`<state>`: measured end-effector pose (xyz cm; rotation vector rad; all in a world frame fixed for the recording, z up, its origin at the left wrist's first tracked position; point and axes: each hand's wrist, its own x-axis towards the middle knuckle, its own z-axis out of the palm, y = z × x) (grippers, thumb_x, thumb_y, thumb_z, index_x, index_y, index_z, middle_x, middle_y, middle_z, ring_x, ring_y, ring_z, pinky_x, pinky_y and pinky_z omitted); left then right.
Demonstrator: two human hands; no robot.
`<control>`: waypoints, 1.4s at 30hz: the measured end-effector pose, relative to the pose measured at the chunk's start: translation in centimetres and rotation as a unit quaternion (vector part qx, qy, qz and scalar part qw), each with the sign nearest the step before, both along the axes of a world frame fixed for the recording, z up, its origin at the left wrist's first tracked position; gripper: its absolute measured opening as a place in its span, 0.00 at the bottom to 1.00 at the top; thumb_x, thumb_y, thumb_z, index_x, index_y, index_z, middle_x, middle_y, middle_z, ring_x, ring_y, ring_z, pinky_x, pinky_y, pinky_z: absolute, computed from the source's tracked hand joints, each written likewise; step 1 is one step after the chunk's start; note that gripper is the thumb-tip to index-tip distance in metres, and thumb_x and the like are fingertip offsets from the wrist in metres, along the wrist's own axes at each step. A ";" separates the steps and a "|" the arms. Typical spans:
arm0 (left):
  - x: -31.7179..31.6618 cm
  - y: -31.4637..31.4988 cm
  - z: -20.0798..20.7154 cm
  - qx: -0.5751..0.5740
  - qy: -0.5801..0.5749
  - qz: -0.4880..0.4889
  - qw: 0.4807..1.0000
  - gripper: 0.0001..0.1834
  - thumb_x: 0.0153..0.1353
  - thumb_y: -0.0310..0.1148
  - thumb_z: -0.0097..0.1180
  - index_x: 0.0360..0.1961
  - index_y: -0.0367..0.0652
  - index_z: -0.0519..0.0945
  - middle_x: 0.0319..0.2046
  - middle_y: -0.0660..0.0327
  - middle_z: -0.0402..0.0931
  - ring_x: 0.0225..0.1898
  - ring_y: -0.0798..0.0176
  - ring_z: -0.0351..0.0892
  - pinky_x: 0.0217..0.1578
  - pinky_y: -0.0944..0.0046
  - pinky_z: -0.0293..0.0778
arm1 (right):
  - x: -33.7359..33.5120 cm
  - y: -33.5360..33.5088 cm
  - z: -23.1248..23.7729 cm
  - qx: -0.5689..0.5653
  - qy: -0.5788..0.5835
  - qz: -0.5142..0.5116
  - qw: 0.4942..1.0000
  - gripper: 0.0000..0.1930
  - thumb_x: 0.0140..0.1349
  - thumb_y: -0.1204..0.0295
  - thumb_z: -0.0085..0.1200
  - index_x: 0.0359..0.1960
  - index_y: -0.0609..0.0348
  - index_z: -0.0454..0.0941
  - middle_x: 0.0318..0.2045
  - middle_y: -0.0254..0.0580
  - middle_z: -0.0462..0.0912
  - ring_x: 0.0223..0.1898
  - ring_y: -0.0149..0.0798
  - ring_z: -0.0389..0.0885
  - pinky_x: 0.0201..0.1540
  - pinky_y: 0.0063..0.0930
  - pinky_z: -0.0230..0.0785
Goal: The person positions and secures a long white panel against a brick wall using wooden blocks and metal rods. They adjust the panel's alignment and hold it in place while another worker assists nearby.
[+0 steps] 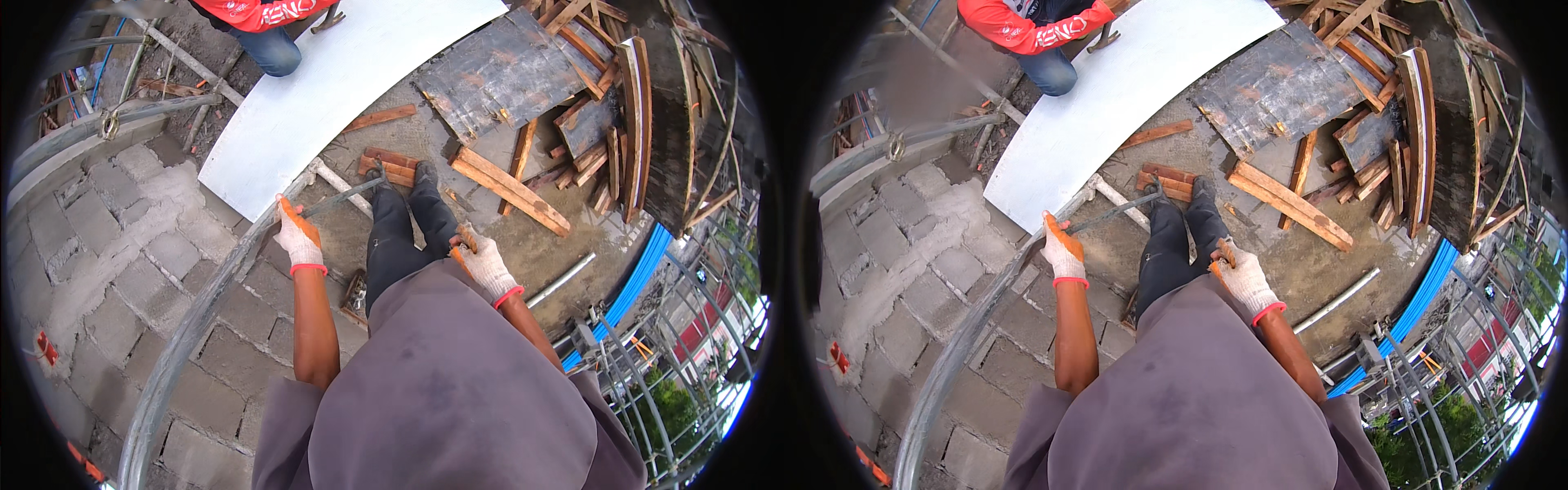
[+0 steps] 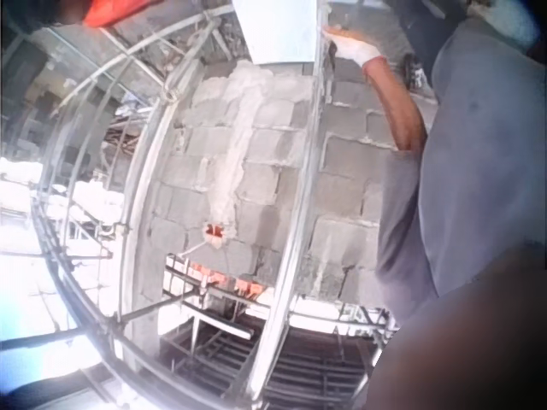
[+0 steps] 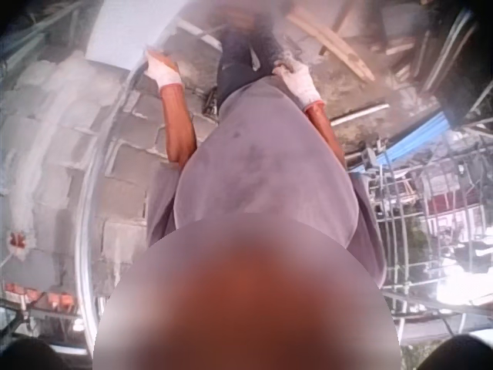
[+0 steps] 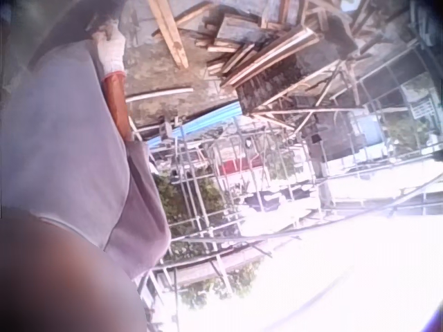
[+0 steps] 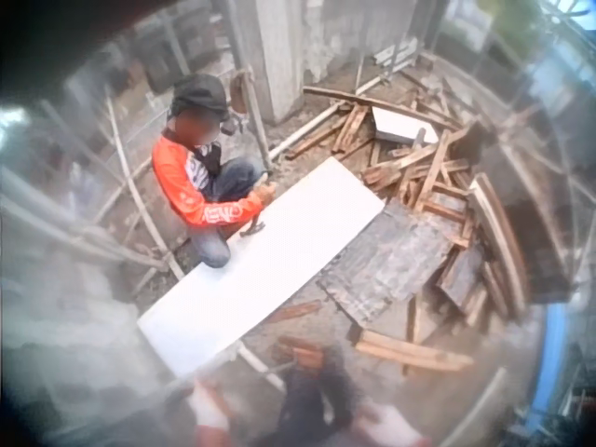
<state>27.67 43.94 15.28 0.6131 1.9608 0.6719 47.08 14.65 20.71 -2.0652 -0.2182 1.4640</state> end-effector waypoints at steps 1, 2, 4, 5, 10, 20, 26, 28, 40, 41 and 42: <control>0.8 0.4 -1.2 -0.030 -0.012 0.016 0.999 0.37 0.52 0.64 0.61 0.46 0.40 0.74 0.38 0.58 0.75 0.36 0.58 0.71 0.40 0.52 0.67 | 0.6 -1.0 -0.1 -0.025 -0.016 0.008 1.000 0.17 0.61 0.75 0.51 0.52 0.63 0.76 0.37 0.43 0.84 0.40 0.35 0.83 0.46 0.27 0.73; 1.4 0.7 -2.4 -0.051 -0.019 0.026 0.998 0.37 0.52 0.64 0.61 0.45 0.39 0.74 0.38 0.58 0.75 0.35 0.57 0.71 0.39 0.51 0.67 | 1.0 -2.0 -0.2 -0.039 0.001 -0.046 0.998 0.15 0.61 0.75 0.52 0.49 0.63 0.77 0.35 0.43 0.84 0.38 0.34 0.82 0.44 0.27 0.73; 2.1 0.6 -4.5 -0.064 -0.003 0.020 0.998 0.37 0.54 0.66 0.56 0.41 0.37 0.73 0.37 0.58 0.75 0.33 0.56 0.70 0.40 0.53 0.67 | 1.7 -4.0 -0.2 -0.069 0.002 -0.081 0.994 0.10 0.60 0.74 0.54 0.43 0.62 0.78 0.25 0.37 0.80 0.26 0.27 0.76 0.30 0.24 0.69; 2.0 0.5 -5.4 -0.087 -0.005 0.026 0.996 0.37 0.55 0.67 0.55 0.40 0.38 0.72 0.36 0.58 0.74 0.33 0.56 0.69 0.40 0.54 0.67 | 2.0 -4.9 -0.1 -0.090 0.004 -0.112 0.990 0.09 0.60 0.74 0.55 0.41 0.62 0.78 0.22 0.35 0.78 0.22 0.25 0.73 0.26 0.23 0.67; 0.9 0.4 -9.8 -0.108 -0.041 0.086 0.990 0.38 0.56 0.70 0.50 0.36 0.39 0.72 0.33 0.59 0.69 0.37 0.57 0.67 0.45 0.55 0.66 | 1.9 -7.4 -0.4 -0.107 0.010 -0.155 0.982 0.07 0.60 0.74 0.55 0.39 0.60 0.79 0.20 0.30 0.75 0.18 0.23 0.68 0.21 0.22 0.61; -2.1 7.8 -14.4 -0.114 -0.090 0.135 0.980 0.49 0.51 0.77 0.44 0.52 0.39 0.66 0.48 0.57 0.67 0.56 0.54 0.62 0.67 0.44 0.51 | 2.7 -6.9 -0.2 -0.142 0.058 -0.156 0.976 0.17 0.61 0.74 0.55 0.52 0.62 0.76 0.30 0.32 0.81 0.26 0.22 0.73 0.28 0.17 0.67; -1.9 12.8 -15.8 -0.103 -0.124 0.125 0.979 0.51 0.49 0.80 0.41 0.65 0.53 0.58 0.53 0.58 0.63 0.52 0.55 0.63 0.65 0.33 0.47 | 4.2 -7.0 0.5 -0.118 -0.013 -0.192 0.974 0.06 0.61 0.73 0.56 0.38 0.60 0.78 0.22 0.27 0.74 0.19 0.21 0.66 0.22 0.18 0.59; -2.0 14.4 -16.0 -0.102 -0.110 0.103 0.983 0.51 0.49 0.80 0.40 0.66 0.57 0.56 0.53 0.58 0.62 0.51 0.56 0.63 0.64 0.31 0.48 | 3.5 -6.9 0.6 -0.141 -0.050 -0.192 0.970 0.04 0.60 0.72 0.57 0.35 0.58 0.79 0.20 0.26 0.73 0.18 0.21 0.65 0.20 0.18 0.57; -5.4 18.2 -15.5 -0.083 -0.094 0.121 0.985 0.43 0.56 0.74 0.43 0.53 0.43 0.70 0.44 0.55 0.69 0.54 0.54 0.62 0.60 0.42 0.58 | -2.0 -3.5 2.4 -0.146 -0.019 -0.209 0.967 0.04 0.61 0.74 0.56 0.36 0.59 0.79 0.21 0.28 0.74 0.20 0.21 0.67 0.22 0.19 0.58; -5.8 17.9 -15.2 -0.061 -0.094 0.090 0.990 0.40 0.58 0.71 0.45 0.52 0.42 0.70 0.42 0.56 0.69 0.52 0.55 0.64 0.57 0.44 0.60 | -2.1 -3.4 2.4 -0.128 -0.045 -0.199 0.970 0.04 0.60 0.74 0.56 0.36 0.59 0.79 0.22 0.28 0.75 0.21 0.21 0.68 0.22 0.19 0.59; -6.2 17.3 -14.9 -0.029 -0.092 0.048 0.994 0.37 0.59 0.67 0.47 0.51 0.42 0.71 0.39 0.57 0.69 0.50 0.57 0.65 0.54 0.47 0.62 | -2.3 -3.2 2.3 -0.114 -0.048 -0.218 0.968 0.05 0.60 0.75 0.56 0.37 0.59 0.79 0.23 0.28 0.75 0.22 0.21 0.68 0.24 0.19 0.61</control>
